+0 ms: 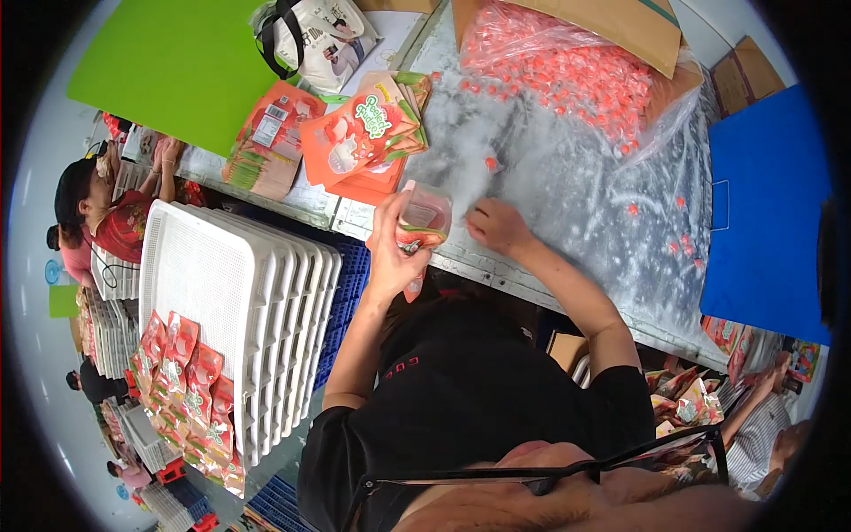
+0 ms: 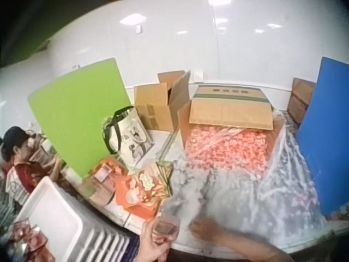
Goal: Manually filling plastic pouches with small items and placing the finished pouches onto a tray at a factory workstation.
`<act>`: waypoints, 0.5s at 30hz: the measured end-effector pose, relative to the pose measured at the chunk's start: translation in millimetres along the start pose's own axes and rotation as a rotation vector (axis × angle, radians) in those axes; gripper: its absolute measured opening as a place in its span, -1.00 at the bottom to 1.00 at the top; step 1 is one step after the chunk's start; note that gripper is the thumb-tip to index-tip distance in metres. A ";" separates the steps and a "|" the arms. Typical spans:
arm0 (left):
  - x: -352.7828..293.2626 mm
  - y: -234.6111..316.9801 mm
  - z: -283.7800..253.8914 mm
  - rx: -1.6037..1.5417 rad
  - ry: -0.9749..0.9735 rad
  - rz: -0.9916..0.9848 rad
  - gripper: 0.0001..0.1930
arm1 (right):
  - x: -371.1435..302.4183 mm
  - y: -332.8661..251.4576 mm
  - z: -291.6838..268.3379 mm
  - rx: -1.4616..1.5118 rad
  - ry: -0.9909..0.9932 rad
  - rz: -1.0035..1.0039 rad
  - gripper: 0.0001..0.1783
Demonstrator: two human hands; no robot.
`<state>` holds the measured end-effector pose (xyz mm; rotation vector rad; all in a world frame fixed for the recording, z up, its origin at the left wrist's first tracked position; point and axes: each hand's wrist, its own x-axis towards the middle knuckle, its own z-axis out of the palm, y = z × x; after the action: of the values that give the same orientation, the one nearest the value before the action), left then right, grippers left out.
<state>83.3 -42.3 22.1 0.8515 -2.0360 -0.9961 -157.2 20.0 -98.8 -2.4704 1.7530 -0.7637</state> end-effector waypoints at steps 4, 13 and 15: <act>-3.6 -5.1 7.5 0.086 -0.028 0.013 -0.07 | 23.8 -9.6 -20.3 0.893 0.426 0.487 -0.87; 7.2 11.0 23.8 -0.033 -0.095 0.038 -0.08 | 78.0 -77.7 -94.2 1.469 0.744 0.409 -0.74; 9.4 12.1 26.1 -0.055 -0.090 0.027 -0.07 | 77.0 -80.3 -97.7 1.532 0.708 0.441 -0.75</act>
<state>54.2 -34.1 23.2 0.7607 -2.0794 -1.0883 -105.7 6.4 39.3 -0.8007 0.8869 -1.9598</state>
